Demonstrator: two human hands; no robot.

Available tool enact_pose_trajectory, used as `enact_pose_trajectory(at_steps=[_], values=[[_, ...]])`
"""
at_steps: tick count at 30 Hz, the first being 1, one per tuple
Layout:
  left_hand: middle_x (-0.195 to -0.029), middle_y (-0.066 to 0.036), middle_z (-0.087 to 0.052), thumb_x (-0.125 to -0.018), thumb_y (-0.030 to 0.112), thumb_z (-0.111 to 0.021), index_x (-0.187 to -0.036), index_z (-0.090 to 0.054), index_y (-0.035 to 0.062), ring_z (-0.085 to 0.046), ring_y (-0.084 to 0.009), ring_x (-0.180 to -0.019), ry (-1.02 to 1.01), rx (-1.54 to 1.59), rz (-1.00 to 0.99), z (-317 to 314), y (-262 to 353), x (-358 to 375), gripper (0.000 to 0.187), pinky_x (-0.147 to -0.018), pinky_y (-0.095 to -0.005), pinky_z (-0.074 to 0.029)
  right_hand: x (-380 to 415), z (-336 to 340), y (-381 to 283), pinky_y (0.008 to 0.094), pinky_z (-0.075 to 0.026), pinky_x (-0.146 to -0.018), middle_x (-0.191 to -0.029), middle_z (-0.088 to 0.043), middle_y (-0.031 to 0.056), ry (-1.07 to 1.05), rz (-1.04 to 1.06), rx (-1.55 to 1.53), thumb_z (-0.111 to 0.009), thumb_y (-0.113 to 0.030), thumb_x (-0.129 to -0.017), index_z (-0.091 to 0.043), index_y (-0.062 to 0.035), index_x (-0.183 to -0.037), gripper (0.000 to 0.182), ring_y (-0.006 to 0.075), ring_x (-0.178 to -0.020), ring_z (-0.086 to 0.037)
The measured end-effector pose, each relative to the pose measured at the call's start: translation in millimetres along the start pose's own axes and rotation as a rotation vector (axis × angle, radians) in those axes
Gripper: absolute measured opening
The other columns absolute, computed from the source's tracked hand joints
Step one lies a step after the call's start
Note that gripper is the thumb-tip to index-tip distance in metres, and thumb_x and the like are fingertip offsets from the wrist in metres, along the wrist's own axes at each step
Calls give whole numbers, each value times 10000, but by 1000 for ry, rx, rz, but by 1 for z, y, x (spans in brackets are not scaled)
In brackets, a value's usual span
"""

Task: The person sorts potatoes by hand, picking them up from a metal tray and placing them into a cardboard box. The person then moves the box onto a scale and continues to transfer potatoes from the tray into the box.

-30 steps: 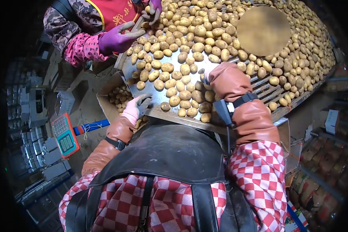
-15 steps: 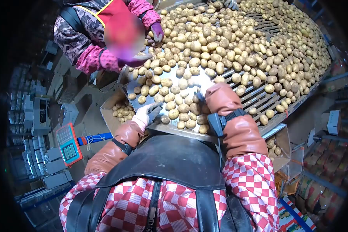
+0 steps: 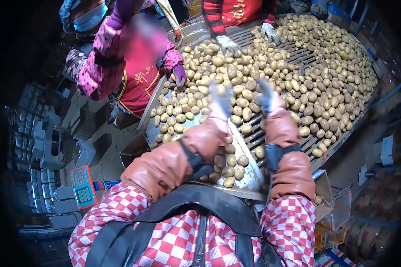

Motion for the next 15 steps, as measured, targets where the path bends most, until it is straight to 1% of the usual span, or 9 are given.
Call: enact_pose_trajectory(at_steps=[3,4,6,8,9,10,11,14,15], values=[[-1514,-169,-255,-950,244,-580,-1486,-170,12,-270,-249,-1379,-14,-704,-582,-94,21,7,714,-1158,-326,-189,-1,64,-40,374,-310,-1103,-1483,-356,180,-58,418,171,-491,27,-896,-283,-50,-1481,626,301,-1384,-324],[-1513,-170,-256,-936,236,-607,-1501,-169,73,-265,-266,-1386,-8,-598,-462,-88,14,10,734,-1157,-326,-192,15,64,-44,370,-309,-1104,-1483,-354,186,-74,421,181,-464,96,-882,-277,-29,-1478,637,295,-1387,-320],[-1517,-151,-261,-964,318,-547,-1511,-178,189,-268,-255,-1395,-62,-155,215,-61,14,32,673,-1154,-384,-199,28,45,-31,350,-311,-1107,-1477,-362,169,-82,429,275,-434,33,-937,-288,10,-1463,546,253,-1384,-329],[-1520,-108,-257,-973,470,-447,-1514,-152,297,-270,-226,-1396,68,-256,181,-9,18,36,640,-1138,-460,-219,48,-5,8,326,-350,-1088,-1407,-461,129,-54,25,-430,-554,16,-908,-365,-11,-1436,561,228,-1299,-445],[-1528,-90,-237,-954,549,-398,-1518,-132,310,-259,-217,-1402,102,-110,149,39,-6,18,667,-1139,-475,-198,41,-15,44,322,-368,-1074,-1390,-481,111,-308,483,300,-553,-1,-915,-403,-6,-1411,518,219,-1269,-475],[-1536,-72,-217,-936,627,-349,-1522,-113,323,-247,-207,-1409,122,41,129,92,-34,-6,701,-1140,-491,-178,43,-44,89,336,-368,-1079,-1385,-480,127,-469,121,-184,-572,22,-894,-405,9,-1401,534,235,-1265,-481],[-1533,-85,-225,-916,648,-381,-1524,-95,330,-245,-203,-1409,167,88,61,131,-44,-17,743,-1144,-464,-172,87,-73,60,350,-388,-1065,-1380,-482,140,-527,474,470,-641,1,-860,-372,9,-1418,619,252,-1270,-481],[-1510,-122,-283,-888,662,-445,-1526,-115,309,-250,-205,-1402,302,159,63,117,-12,-20,801,-1142,-401,-195,97,-93,55,366,-433,-1021,-1377,-484,169,-695,225,398,-762,-51,-775,-339,-10,-1439,788,254,-1279,-478],[-1494,-138,-309,-897,597,-497,-1521,-153,246,-270,-226,-1394,259,191,132,84,-13,-15,794,-1132,-394,-232,77,-82,48,359,-418,-1033,-1370,-491,163,-646,337,584,-773,-61,-769,-364,4,-1421,772,243,-1249,-500]])
Point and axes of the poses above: each hand's wrist, its own x-axis away from the middle knuckle, its own z-axis out of the back of the hand, y = z × x, the point moved 7 cm from there along -x, towards the middle knuckle
